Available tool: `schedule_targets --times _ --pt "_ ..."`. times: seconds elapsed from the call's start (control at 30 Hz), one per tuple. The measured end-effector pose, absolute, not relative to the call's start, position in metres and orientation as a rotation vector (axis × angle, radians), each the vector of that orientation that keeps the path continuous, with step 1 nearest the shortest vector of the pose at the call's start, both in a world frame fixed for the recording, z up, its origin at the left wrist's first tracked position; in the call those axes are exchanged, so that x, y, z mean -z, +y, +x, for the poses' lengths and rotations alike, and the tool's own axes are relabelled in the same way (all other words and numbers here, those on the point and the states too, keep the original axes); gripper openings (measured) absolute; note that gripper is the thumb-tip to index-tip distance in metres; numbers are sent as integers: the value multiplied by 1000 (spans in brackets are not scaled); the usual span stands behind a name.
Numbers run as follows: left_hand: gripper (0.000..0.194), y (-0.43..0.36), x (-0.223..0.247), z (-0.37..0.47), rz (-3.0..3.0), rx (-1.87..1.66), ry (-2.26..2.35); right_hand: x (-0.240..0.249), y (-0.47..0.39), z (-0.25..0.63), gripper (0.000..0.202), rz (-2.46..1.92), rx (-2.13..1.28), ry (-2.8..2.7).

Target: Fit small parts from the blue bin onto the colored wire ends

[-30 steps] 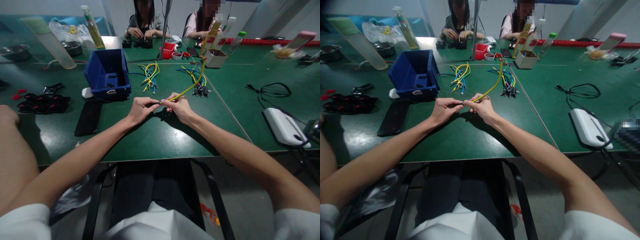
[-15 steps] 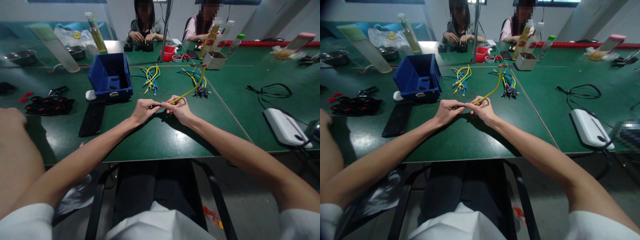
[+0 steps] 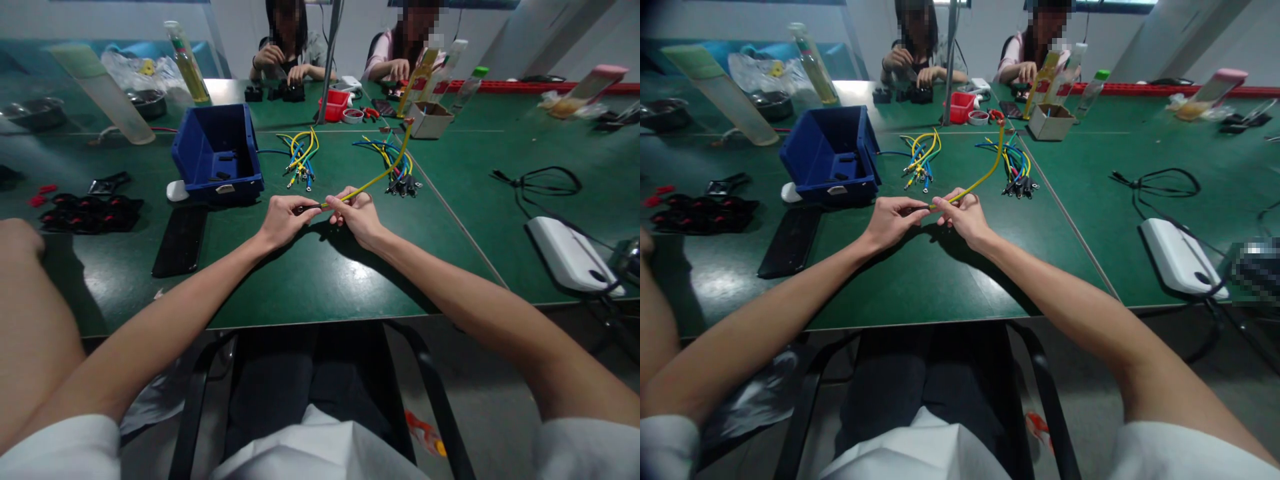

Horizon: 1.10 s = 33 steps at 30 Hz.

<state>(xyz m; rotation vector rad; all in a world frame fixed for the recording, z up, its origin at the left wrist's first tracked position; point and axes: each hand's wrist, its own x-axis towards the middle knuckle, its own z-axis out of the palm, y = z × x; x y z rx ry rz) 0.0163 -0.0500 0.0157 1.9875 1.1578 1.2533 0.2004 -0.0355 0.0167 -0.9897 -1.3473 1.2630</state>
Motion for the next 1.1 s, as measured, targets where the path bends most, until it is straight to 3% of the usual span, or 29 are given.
schedule_targets --times 0.53,0.87,1.1 --pt "27 -49 -11 17 2089 -1259 1182 -20 -37 199 55 -1029 -1226 -1380" --pt "49 -58 -21 29 1560 -923 942 -25 -34 198 58 -998 -1084 -1413" --pt "51 -66 -25 37 1299 -803 796 -33 -36 202 56 -948 -1070 -1527"
